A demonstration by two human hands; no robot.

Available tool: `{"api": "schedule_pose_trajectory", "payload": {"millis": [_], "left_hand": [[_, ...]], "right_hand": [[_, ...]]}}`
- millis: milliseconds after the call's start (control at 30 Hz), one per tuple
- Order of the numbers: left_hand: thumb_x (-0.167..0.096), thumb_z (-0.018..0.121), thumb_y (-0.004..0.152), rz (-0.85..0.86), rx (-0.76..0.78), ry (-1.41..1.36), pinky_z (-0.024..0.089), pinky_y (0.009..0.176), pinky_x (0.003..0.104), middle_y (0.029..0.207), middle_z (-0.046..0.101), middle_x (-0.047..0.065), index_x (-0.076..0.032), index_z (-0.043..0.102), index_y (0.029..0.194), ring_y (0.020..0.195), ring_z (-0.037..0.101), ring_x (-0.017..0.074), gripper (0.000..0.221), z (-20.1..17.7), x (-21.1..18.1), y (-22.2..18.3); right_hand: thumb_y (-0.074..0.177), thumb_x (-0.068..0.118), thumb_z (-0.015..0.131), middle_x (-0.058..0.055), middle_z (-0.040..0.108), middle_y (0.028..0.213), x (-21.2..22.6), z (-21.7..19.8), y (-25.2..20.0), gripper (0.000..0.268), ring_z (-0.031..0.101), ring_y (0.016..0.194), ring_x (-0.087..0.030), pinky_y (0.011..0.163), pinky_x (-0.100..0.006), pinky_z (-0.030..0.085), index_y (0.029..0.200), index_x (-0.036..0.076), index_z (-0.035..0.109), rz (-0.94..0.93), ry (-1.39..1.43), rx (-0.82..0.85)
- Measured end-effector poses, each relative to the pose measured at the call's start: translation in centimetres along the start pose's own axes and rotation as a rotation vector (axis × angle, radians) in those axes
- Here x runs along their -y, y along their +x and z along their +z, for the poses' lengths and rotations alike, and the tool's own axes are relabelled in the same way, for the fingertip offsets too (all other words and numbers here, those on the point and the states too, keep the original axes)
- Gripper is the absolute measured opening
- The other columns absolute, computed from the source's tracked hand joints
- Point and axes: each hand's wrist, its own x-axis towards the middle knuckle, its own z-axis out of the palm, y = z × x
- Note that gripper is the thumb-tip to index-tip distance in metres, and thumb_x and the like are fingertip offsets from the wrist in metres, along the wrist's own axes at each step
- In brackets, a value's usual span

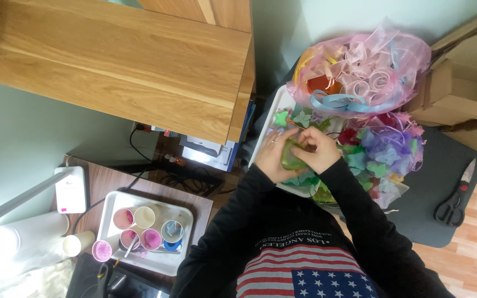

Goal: Putting small colored favors into decorative bags and tying them with ribbons.

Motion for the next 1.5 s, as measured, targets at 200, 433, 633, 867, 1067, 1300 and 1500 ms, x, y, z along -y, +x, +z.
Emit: {"api": "schedule_pose_trajectory", "payload": {"millis": [200,433,633,867,1067,1300,1500], "left_hand": [[-0.028,0.094,0.067,0.083,-0.337,-0.018,0.055,0.098,0.045,0.124,0.069,0.02,-0.006,0.047,0.141,0.11,0.07,0.0351,0.091,-2.2,1.9,-1.3],[-0.032,0.095,0.068,-0.128,-0.397,-0.04,0.057,0.085,0.041,0.106,0.072,0.013,-0.007,0.047,0.145,0.098,0.071,0.0318,0.094,-2.5,3.9,-2.0],[-0.032,0.093,0.071,-0.058,-0.383,-0.008,0.055,0.091,0.043,0.112,0.068,0.016,-0.009,0.042,0.15,0.105,0.068,0.0341,0.097,-2.0,4.3,-1.4],[-0.03,0.093,0.068,-0.079,-0.33,0.011,0.054,0.09,0.046,0.111,0.068,0.016,-0.011,0.043,0.15,0.104,0.066,0.0372,0.097,-0.9,5.0,-1.0],[-0.033,0.093,0.069,-0.068,-0.288,0.067,0.053,0.093,0.048,0.114,0.067,0.018,-0.011,0.041,0.149,0.106,0.065,0.0389,0.098,-0.4,4.7,-0.8],[-0.034,0.094,0.067,-0.098,-0.191,0.056,0.052,0.096,0.047,0.12,0.066,0.021,-0.01,0.04,0.149,0.111,0.064,0.0394,0.102,0.0,3.5,0.1],[-0.021,0.092,0.07,-0.077,0.147,-0.606,0.051,0.109,0.037,0.133,0.065,0.013,-0.01,0.036,0.154,0.124,0.065,0.0246,0.102,-1.4,3.3,0.1]], "right_hand": [[0.099,0.012,0.072,-0.001,0.071,0.093,-3.9,1.1,2.1,0.015,0.068,0.084,-0.005,0.076,-0.022,0.054,0.11,0.007,0.064,-0.053,0.274,-0.097],[0.075,0.027,0.084,-0.003,0.074,0.09,-5.6,5.3,1.8,0.031,0.068,0.069,-0.018,0.065,-0.032,0.055,0.097,0.01,0.07,-0.17,-0.355,0.075],[0.073,0.033,0.081,-0.007,0.075,0.086,-7.2,7.8,1.4,0.036,0.072,0.082,-0.029,0.075,-0.042,0.057,0.099,0.01,0.071,-0.192,-0.677,0.156],[0.07,0.025,0.085,-0.01,0.076,0.088,-9.5,4.1,2.0,0.036,0.076,0.079,-0.023,0.073,-0.036,0.06,0.1,0.008,0.074,-0.042,-0.44,0.103],[0.083,0.011,0.082,-0.009,0.078,0.095,-6.1,-2.2,1.1,0.029,0.076,0.082,-0.015,0.076,-0.029,0.061,0.109,0.003,0.073,0.083,-0.017,-0.094],[0.092,-0.001,0.073,-0.011,0.076,0.105,1.2,-2.7,-0.9,0.026,0.077,0.089,-0.015,0.074,-0.027,0.061,0.117,-0.001,0.068,-0.027,0.372,-0.112],[0.084,-0.001,0.078,-0.01,0.075,0.111,6.2,-3.5,-2.0,0.035,0.075,0.088,-0.014,0.074,-0.026,0.06,0.118,0.006,0.072,-0.469,-0.155,-0.045]]}}
